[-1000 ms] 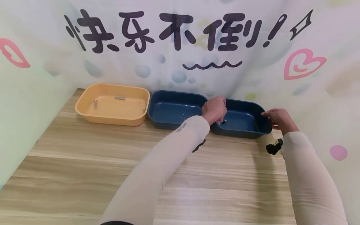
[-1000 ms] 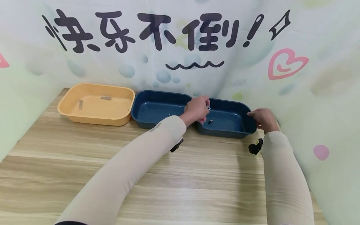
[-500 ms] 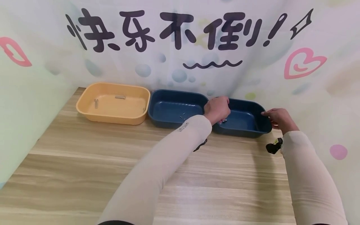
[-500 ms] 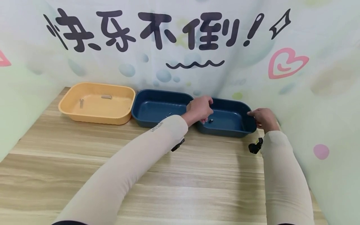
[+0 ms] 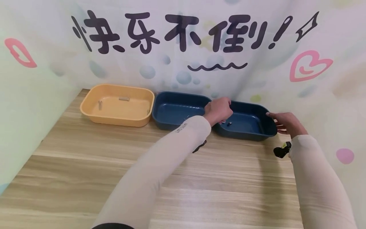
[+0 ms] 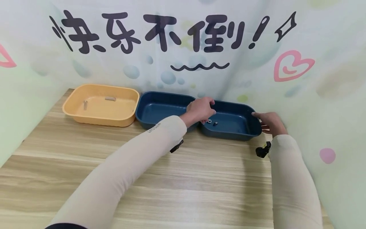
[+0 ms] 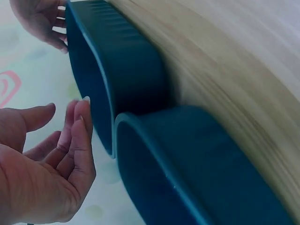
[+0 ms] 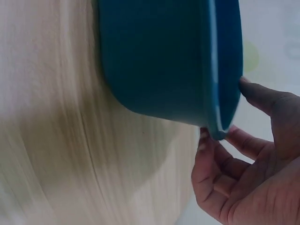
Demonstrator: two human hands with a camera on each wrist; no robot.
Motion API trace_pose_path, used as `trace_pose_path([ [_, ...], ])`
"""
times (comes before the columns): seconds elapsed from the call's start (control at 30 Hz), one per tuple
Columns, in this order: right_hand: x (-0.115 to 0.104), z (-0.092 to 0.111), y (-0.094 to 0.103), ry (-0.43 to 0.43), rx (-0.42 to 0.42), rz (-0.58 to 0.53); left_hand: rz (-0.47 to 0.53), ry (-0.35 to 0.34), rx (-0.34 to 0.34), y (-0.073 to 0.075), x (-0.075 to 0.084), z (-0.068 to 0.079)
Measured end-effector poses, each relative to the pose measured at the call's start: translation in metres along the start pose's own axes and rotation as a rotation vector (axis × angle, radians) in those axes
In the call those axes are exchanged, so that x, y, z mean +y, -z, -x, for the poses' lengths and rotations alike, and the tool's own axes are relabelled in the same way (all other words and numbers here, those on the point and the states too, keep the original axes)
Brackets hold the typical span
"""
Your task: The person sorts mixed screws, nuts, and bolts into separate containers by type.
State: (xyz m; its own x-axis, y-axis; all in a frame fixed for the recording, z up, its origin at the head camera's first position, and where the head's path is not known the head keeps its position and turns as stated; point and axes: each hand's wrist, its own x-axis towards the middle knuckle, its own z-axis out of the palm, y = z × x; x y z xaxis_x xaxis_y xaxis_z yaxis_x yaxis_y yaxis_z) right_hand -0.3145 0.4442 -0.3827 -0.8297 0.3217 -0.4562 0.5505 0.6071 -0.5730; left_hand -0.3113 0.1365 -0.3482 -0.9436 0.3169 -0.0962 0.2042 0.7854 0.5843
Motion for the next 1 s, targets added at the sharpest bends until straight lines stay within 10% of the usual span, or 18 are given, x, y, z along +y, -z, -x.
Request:
trace_pose_path([
  [0.37, -0.027, 0.023, -0.008, 0.292, 0.203, 0.438, -0.058, -0.092, -0.01, 0.055, -0.052, 0.015],
  [0.67, -0.06, 0.037, -0.046, 0.383, 0.169, 0.555, -0.144, -0.086, 0.186, 0.082, -0.115, 0.036],
  [1.0, -0.089, 0.08, -0.095, 0.582, 0.132, 0.643, -0.284, -0.087, 0.203, 0.095, -0.147, 0.077],
])
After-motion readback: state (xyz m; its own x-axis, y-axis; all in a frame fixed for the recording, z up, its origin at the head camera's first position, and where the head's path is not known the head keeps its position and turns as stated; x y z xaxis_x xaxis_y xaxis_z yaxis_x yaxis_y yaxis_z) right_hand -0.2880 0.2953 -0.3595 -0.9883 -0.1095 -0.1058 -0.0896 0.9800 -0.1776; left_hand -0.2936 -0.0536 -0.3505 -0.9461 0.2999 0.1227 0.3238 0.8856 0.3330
